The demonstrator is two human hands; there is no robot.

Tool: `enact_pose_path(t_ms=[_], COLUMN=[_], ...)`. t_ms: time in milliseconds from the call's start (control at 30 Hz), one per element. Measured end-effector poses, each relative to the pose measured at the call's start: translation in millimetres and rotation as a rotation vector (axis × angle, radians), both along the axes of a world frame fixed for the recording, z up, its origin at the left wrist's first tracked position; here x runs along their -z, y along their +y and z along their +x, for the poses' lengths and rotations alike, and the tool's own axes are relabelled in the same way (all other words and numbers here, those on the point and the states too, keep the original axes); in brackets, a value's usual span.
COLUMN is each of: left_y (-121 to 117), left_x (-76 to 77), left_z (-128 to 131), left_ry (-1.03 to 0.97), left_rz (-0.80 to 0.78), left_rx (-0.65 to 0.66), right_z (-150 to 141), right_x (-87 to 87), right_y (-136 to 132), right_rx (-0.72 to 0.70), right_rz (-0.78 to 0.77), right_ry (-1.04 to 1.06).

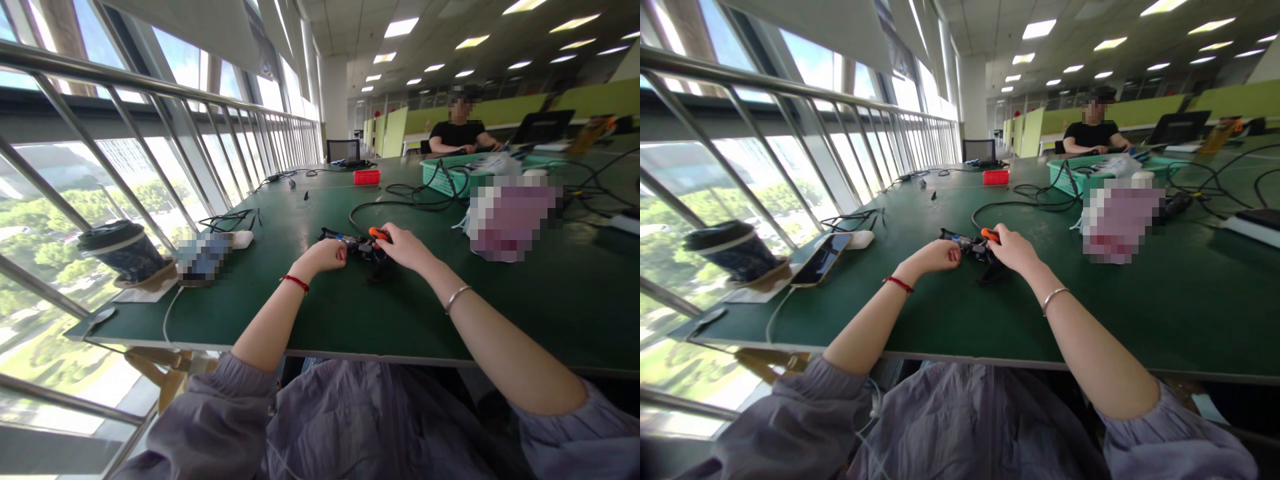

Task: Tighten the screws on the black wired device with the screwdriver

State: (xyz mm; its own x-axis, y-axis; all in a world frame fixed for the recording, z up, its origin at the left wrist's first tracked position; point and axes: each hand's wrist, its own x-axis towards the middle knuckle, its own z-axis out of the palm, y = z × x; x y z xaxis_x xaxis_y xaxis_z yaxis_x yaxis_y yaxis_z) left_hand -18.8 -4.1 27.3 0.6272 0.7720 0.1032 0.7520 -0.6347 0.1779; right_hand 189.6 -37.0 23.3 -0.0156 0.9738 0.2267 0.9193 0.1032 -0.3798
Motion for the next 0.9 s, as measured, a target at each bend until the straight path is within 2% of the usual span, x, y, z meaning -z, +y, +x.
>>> enact_pose_path(t_ms=[133,267,467,600,667,767,900], left_y=[-4,-3,1,-1,-2,-3,0], left_x=[5.6,8.5,3.0,1.9,4.0,7.9,10.6], left_z=[14,15,8,14,18,23,23], left_ry=[0.034,-0.004,-0.194,-0.381,-0.447,-0.472,-0.499], left_rz=[0.089,0.104,0.12,0.194,0.175,0.133,0.16], left_rx=[0.047,0.089,0.084,0.104,0.117,0.124,0.108], right_z=[-1,-1,-2,-1,-2,-3,-3], right_x=[-1.2,-2.0,-2.3,-2.4,-2.3,-2.0,-2.0], right_y=[-1,-1,-1,-1,-1,-1,-1], right_rx=[-0.002,-0.023,-0.044,-0.053,-0.053,-0.054,-0.058], right_rz=[-0.001,-0.011,-0.026,-0.024,-0.021,-0.017,-0.012], right_ry=[0.002,0.019,0.046,0.044,0.034,0.016,0.005])
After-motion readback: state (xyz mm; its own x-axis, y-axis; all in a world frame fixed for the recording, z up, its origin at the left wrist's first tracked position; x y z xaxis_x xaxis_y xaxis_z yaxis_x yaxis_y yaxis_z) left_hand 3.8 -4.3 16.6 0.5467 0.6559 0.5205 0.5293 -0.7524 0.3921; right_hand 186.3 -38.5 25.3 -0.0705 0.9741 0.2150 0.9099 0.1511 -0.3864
